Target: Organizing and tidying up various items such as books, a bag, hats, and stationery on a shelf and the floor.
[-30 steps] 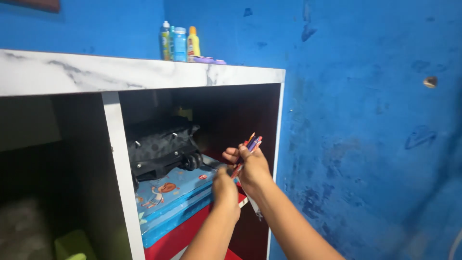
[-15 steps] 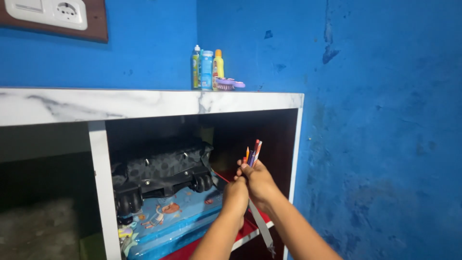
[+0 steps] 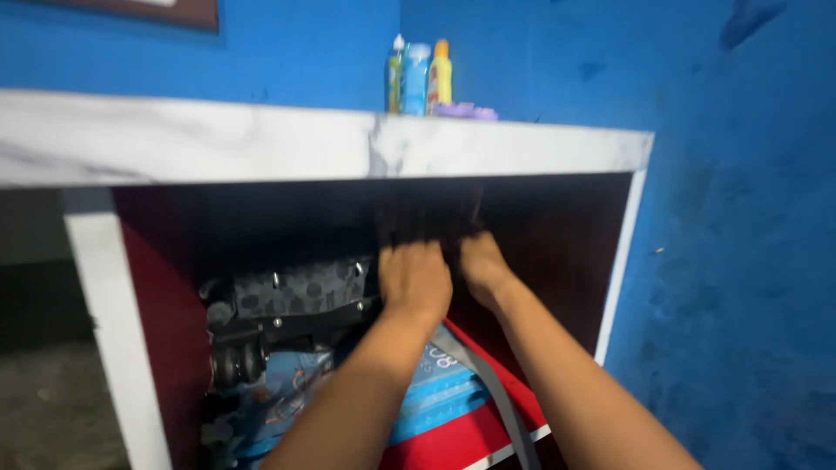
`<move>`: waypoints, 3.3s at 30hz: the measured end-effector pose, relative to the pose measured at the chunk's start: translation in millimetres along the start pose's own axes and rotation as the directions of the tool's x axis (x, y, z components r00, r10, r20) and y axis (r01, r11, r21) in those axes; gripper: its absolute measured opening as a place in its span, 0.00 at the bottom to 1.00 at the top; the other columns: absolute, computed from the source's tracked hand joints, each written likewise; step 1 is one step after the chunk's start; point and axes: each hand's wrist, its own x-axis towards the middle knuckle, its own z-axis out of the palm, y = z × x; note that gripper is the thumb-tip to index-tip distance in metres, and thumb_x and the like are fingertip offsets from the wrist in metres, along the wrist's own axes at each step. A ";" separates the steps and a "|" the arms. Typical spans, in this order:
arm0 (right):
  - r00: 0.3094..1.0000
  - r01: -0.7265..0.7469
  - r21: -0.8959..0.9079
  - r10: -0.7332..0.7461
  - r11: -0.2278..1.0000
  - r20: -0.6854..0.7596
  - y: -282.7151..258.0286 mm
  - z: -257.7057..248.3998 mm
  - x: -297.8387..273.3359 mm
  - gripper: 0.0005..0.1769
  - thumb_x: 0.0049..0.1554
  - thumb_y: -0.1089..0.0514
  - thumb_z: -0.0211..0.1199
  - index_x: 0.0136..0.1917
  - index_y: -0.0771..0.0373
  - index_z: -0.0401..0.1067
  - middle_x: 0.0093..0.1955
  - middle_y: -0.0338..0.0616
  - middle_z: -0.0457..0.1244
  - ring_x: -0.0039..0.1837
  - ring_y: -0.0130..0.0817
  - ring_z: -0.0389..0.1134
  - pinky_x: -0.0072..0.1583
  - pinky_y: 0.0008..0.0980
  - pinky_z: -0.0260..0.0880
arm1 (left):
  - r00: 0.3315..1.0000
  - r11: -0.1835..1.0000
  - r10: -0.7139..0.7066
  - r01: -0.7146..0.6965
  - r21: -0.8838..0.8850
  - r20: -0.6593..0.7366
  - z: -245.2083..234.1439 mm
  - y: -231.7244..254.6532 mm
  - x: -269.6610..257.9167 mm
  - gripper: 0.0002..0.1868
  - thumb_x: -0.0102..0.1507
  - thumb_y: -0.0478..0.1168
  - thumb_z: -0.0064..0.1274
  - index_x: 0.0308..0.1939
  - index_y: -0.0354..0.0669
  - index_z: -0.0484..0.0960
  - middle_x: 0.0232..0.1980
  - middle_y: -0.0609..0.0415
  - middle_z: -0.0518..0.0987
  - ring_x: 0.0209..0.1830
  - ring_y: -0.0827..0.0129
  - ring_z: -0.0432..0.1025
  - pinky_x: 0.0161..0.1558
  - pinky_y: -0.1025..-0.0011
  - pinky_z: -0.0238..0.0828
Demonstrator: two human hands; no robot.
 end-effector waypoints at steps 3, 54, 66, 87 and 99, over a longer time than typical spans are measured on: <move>0.993 0.111 -0.046 -0.109 0.993 0.046 -3.1 16.4 16.8 0.21 0.61 0.67 0.50 0.67 0.67 0.68 0.60 0.50 0.68 0.59 0.39 0.69 0.59 0.37 0.71 | 0.999 0.998 -0.038 0.039 0.053 -0.022 14.2 -7.7 46.2 0.23 0.64 0.43 0.46 0.62 0.42 0.78 0.70 0.40 0.70 0.72 0.44 0.61 0.67 0.50 0.58; 0.952 0.269 -0.705 -0.290 0.656 0.093 140.8 -30.9 142.7 0.23 0.61 0.64 0.48 0.69 0.62 0.66 0.69 0.55 0.64 0.69 0.47 0.65 0.67 0.37 0.66 | 0.908 1.000 0.020 -0.016 -0.013 0.420 20.8 -61.1 74.4 0.30 0.64 0.51 0.46 0.70 0.49 0.72 0.76 0.44 0.65 0.76 0.53 0.60 0.75 0.62 0.54; 0.998 0.019 -0.357 0.005 0.934 0.066 121.1 -1.1 131.8 0.18 0.62 0.56 0.56 0.64 0.62 0.72 0.61 0.50 0.68 0.59 0.40 0.68 0.58 0.39 0.72 | 0.948 0.996 0.072 -0.085 0.031 0.309 1.0 -53.4 64.5 0.29 0.63 0.50 0.51 0.68 0.48 0.73 0.73 0.44 0.67 0.74 0.51 0.62 0.72 0.58 0.58; 0.692 0.521 -0.852 -0.609 0.050 0.388 50.9 20.0 124.8 0.25 0.54 0.54 0.60 0.64 0.64 0.71 0.66 0.63 0.62 0.67 0.61 0.61 0.66 0.55 0.61 | 0.925 0.999 0.005 -0.019 0.033 0.379 -20.7 -40.9 54.0 0.35 0.63 0.53 0.52 0.74 0.57 0.65 0.78 0.50 0.63 0.78 0.55 0.59 0.75 0.61 0.56; 0.733 0.548 -0.750 -0.645 0.371 0.216 15.9 28.9 66.5 0.14 0.57 0.59 0.60 0.55 0.65 0.75 0.56 0.61 0.67 0.58 0.60 0.68 0.57 0.51 0.69 | 0.934 0.989 0.015 -0.067 0.133 0.357 -20.4 -38.2 54.9 0.30 0.62 0.53 0.53 0.68 0.54 0.72 0.71 0.47 0.71 0.71 0.53 0.67 0.71 0.59 0.63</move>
